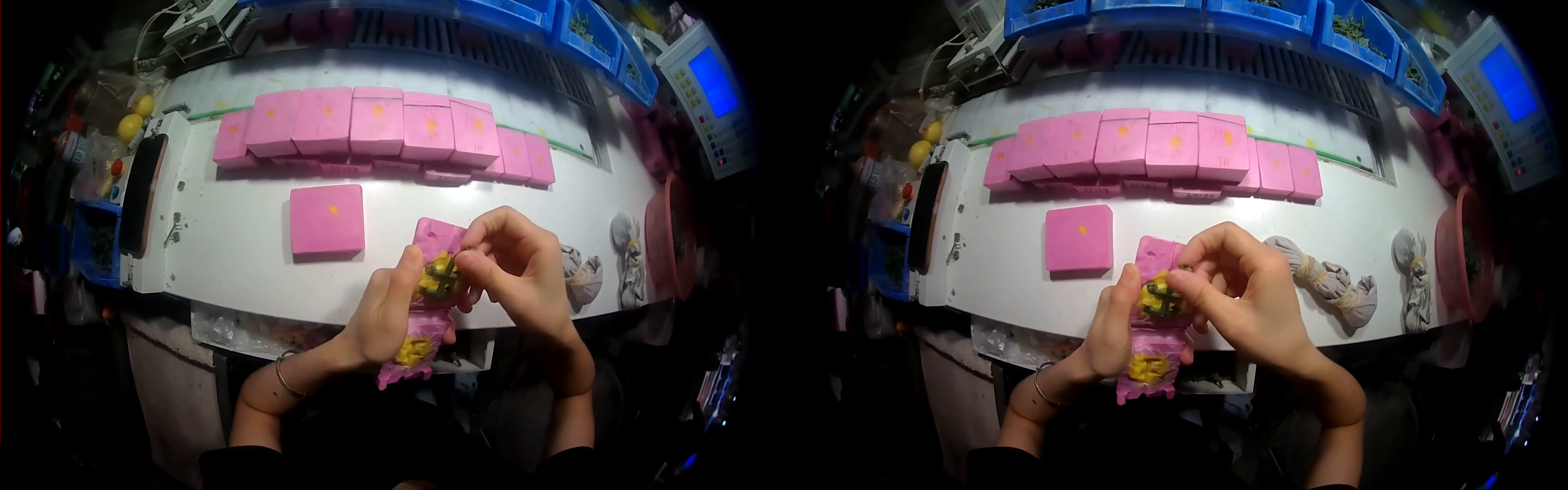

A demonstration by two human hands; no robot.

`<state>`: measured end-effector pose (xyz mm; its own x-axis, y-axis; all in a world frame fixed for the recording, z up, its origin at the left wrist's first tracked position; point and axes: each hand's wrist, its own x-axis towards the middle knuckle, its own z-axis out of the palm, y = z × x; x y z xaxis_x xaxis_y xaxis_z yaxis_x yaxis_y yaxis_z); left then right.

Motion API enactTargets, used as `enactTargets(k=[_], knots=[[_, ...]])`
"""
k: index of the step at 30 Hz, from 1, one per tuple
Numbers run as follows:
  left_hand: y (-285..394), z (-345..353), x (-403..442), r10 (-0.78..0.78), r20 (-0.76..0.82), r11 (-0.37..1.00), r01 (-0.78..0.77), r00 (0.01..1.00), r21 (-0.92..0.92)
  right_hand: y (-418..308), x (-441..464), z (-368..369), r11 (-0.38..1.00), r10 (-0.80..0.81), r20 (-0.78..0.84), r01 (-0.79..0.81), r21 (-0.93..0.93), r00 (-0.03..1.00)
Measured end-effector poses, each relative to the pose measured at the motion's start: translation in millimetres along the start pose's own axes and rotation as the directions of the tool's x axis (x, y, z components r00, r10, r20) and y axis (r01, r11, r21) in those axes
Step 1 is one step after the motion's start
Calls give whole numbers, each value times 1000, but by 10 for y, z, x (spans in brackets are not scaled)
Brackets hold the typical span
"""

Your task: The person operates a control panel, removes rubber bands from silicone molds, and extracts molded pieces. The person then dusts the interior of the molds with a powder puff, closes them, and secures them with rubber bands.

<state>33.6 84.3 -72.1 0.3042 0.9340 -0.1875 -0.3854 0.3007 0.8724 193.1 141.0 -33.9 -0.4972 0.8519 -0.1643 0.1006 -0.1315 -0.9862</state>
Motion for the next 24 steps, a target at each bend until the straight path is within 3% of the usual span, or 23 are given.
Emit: enactTargets(k=[2, 5, 8, 10, 12, 14, 16, 19, 21, 24], knots=[[4, -21, 24, -12, 3, 999, 12, 1000, -34, 9, 17, -29, 1000, 7, 60, -8, 18, 998], [7, -36, 63, -21, 23, 998, 20, 1000, 62, 4, -9, -39, 996, -3, 59, 9, -88, 998], [69, 6, 81, -45, -4, 997, 45, 999, 67, -8, -35, -65, 999, 38, 5, -38, -34, 999], [92, -12, 103, -38, 6, 998, 38, 999, 46, 12, -16, -45, 997, -53, -26, 55, 52, 998], [47, -19, 101, 23, -45, 988, -16, 999, 154, 106, -2, -26, 996, -87, -31, 86, -37, 996], [17, -41, 86, 86, -93, 963, -59, 992, 264, 190, 2, 42, 913, -259, -39, 232, -336, 965], [11, -82, 53, 80, -84, 905, -37, 993, 424, 256, -4, 103, 902, -254, -76, 208, -377, 964], [-16, -123, 2, -17, -133, 939, 62, 991, 338, 307, -6, 156, 922, -277, -82, 241, -303, 957], [-15, -158, -15, -22, -111, 937, 59, 994, 344, 334, -18, 184, 818, -416, -84, 332, -469, 906], [-46, -196, -13, -26, -111, 961, 56, 993, 271, 314, -65, 154, 786, -423, -19, 357, -505, 906]])
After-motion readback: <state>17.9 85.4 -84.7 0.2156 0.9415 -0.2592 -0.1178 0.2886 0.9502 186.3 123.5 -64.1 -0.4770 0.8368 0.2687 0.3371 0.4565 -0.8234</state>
